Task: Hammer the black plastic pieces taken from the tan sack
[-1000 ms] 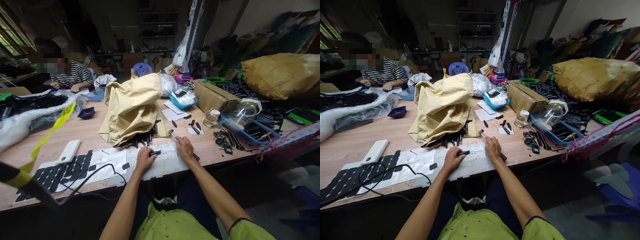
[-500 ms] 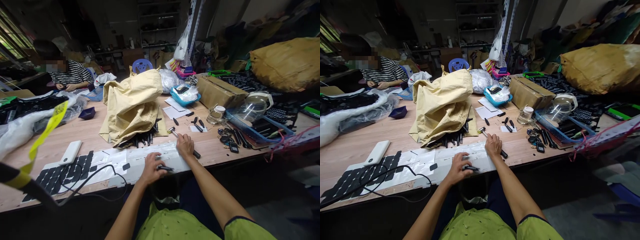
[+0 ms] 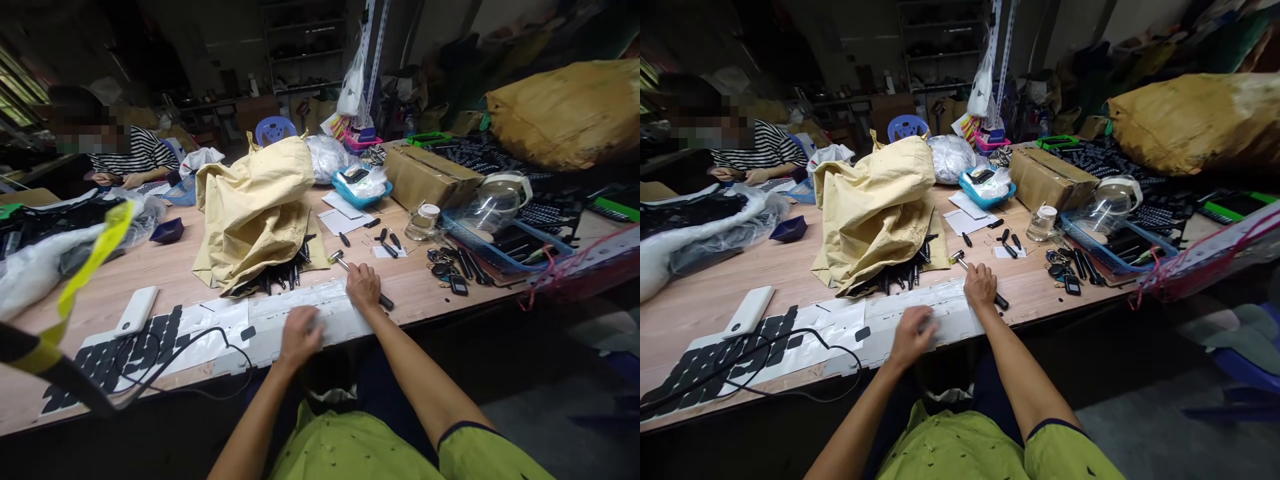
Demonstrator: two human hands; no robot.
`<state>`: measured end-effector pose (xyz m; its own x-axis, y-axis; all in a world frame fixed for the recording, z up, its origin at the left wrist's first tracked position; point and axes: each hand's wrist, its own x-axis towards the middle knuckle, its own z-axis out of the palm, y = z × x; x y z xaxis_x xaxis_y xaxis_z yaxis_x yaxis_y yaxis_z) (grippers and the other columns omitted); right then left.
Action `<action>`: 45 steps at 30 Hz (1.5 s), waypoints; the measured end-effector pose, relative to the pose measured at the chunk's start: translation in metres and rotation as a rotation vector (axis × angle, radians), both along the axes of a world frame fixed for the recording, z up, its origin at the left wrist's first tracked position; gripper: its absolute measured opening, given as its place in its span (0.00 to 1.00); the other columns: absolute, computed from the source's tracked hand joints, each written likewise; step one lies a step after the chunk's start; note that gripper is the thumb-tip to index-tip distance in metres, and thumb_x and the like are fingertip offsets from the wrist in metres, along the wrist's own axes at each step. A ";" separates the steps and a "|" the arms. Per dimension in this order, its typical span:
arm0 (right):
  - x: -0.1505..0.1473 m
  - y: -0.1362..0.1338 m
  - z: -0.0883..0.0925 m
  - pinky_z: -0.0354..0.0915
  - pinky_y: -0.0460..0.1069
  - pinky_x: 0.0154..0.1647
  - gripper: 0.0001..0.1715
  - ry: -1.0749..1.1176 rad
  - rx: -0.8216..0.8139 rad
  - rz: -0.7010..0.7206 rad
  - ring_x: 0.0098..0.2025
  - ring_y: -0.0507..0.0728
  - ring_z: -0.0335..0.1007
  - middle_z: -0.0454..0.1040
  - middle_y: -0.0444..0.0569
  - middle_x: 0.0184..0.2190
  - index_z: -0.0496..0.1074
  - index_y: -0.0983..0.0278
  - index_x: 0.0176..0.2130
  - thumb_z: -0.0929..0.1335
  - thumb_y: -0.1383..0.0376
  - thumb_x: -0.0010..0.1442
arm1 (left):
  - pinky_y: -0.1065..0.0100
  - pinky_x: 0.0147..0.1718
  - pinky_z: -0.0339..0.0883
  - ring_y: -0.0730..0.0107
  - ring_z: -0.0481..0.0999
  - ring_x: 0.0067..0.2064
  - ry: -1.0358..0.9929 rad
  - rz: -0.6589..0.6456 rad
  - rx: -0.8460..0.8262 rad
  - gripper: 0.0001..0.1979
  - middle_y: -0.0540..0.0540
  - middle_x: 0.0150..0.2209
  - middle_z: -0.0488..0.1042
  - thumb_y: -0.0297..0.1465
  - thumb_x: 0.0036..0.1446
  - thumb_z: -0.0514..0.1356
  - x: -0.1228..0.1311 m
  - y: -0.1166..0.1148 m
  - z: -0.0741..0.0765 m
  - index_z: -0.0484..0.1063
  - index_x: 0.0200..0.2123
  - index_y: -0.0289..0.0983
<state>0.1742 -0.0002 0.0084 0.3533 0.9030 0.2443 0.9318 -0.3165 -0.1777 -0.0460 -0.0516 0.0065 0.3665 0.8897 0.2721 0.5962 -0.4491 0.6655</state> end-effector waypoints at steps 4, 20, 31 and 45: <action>0.000 0.000 -0.002 0.55 0.52 0.39 0.20 0.003 0.029 0.011 0.44 0.61 0.62 0.71 0.56 0.42 0.75 0.61 0.53 0.61 0.67 0.68 | 0.54 0.43 0.73 0.53 0.78 0.42 -0.015 0.666 -0.064 0.15 0.40 0.39 0.81 0.37 0.61 0.56 -0.032 0.061 0.022 0.80 0.44 0.39; -0.003 0.000 0.007 0.55 0.52 0.41 0.20 0.019 -0.018 0.006 0.46 0.62 0.62 0.71 0.57 0.45 0.73 0.61 0.55 0.59 0.67 0.69 | 0.55 0.44 0.69 0.50 0.75 0.45 0.192 0.592 -0.098 0.07 0.42 0.38 0.78 0.36 0.50 0.63 -0.042 0.071 0.039 0.76 0.32 0.41; -0.003 0.000 0.008 0.56 0.52 0.40 0.21 0.025 -0.014 -0.001 0.46 0.61 0.62 0.72 0.57 0.45 0.74 0.60 0.56 0.60 0.67 0.69 | 0.60 0.43 0.65 0.59 0.71 0.41 0.190 0.066 -0.001 0.06 0.47 0.34 0.75 0.32 0.53 0.65 -0.015 0.060 0.002 0.80 0.36 0.42; -0.014 -0.060 0.023 0.70 0.52 0.51 0.22 0.616 0.281 0.421 0.48 0.58 0.75 0.79 0.50 0.47 0.77 0.59 0.54 0.61 0.66 0.66 | 0.59 0.47 0.65 0.57 0.71 0.45 0.145 0.102 -0.145 0.07 0.47 0.36 0.77 0.31 0.52 0.69 -0.009 0.061 0.002 0.83 0.37 0.45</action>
<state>0.1607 -0.0601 0.0316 0.1421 0.9242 0.3544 0.6712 0.1732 -0.7208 -0.0548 0.0093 0.0089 0.2982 0.9503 0.0897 0.7276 -0.2871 0.6230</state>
